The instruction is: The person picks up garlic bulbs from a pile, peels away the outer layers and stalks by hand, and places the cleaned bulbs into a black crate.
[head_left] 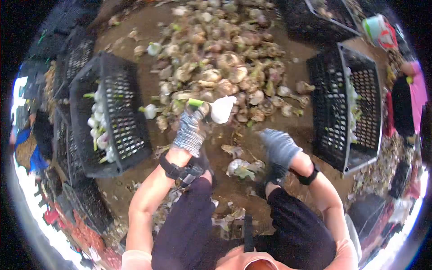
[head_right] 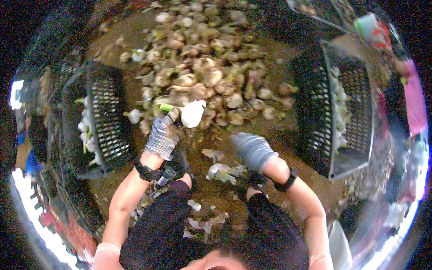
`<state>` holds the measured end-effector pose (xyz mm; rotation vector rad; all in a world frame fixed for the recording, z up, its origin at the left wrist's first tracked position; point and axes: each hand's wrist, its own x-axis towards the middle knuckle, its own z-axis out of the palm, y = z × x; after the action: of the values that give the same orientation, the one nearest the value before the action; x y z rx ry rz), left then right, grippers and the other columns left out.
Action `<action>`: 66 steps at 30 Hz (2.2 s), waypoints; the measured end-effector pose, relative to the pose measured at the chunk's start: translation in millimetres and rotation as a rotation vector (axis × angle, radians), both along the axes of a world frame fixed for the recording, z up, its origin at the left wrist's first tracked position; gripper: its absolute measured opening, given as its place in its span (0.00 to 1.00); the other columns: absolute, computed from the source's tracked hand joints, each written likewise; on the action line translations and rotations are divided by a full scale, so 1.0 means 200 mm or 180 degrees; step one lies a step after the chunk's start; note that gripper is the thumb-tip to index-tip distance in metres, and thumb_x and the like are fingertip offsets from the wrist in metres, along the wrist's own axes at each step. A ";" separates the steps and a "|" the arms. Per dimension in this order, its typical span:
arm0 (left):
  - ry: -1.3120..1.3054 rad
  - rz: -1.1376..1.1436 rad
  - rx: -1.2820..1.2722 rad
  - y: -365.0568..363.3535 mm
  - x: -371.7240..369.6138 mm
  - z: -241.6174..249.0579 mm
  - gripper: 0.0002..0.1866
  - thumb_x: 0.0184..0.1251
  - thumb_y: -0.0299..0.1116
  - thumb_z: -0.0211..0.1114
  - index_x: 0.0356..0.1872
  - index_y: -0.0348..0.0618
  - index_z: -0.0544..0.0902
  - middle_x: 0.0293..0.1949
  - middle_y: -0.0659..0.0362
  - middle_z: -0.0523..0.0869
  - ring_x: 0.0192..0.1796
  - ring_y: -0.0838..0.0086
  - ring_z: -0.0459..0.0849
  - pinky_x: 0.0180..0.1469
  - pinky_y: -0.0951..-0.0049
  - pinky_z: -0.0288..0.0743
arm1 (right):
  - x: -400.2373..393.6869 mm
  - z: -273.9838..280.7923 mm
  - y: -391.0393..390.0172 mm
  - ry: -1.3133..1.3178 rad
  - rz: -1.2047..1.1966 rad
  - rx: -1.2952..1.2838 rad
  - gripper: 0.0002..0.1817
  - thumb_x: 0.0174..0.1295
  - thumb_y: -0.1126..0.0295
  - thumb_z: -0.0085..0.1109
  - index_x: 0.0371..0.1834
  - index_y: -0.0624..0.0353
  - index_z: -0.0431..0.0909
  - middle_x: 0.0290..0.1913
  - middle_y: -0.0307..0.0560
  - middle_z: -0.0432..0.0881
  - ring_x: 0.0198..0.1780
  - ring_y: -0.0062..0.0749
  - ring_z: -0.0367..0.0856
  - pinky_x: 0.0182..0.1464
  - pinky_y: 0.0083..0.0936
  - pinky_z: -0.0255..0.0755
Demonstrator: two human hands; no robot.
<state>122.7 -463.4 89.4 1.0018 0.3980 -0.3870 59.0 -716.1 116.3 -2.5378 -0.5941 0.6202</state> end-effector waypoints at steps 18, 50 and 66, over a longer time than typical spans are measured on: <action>-0.2313 -0.0763 0.3766 0.14 0.10 0.28 0.15 0.61 0.32 0.61 0.49 0.39 0.79 0.47 0.56 0.82 0.51 0.71 0.78 0.57 0.72 0.67 | 0.46 -0.24 -0.03 -0.0017 -0.2473 0.2086 0.18 0.62 0.61 0.53 0.52 0.58 0.71 0.40 0.57 0.80 0.43 0.51 0.79 0.44 0.35 0.72; 0.0473 -0.1291 -0.0891 -0.22 -0.07 0.08 0.31 0.50 0.45 0.68 0.55 0.46 0.71 0.43 0.62 0.80 0.47 0.72 0.79 0.49 0.69 0.75 | -0.01 -0.07 -0.30 0.1819 -0.1504 0.2957 0.19 0.59 0.58 0.55 0.44 0.63 0.76 0.35 0.54 0.80 0.39 0.36 0.81 0.41 0.30 0.75; -0.1048 -0.1408 0.1041 -0.32 -0.11 0.15 0.37 0.44 0.44 0.75 0.56 0.40 0.71 0.49 0.60 0.78 0.50 0.75 0.76 0.55 0.73 0.70 | 0.13 -0.02 0.03 0.0533 -0.2350 0.3174 0.15 0.61 0.64 0.57 0.44 0.64 0.74 0.36 0.39 0.79 0.37 0.20 0.72 0.42 0.22 0.70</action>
<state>100.5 -528.2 119.1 1.4533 -0.0687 -0.5531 84.6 -710.8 112.4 -1.5466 0.1251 0.1664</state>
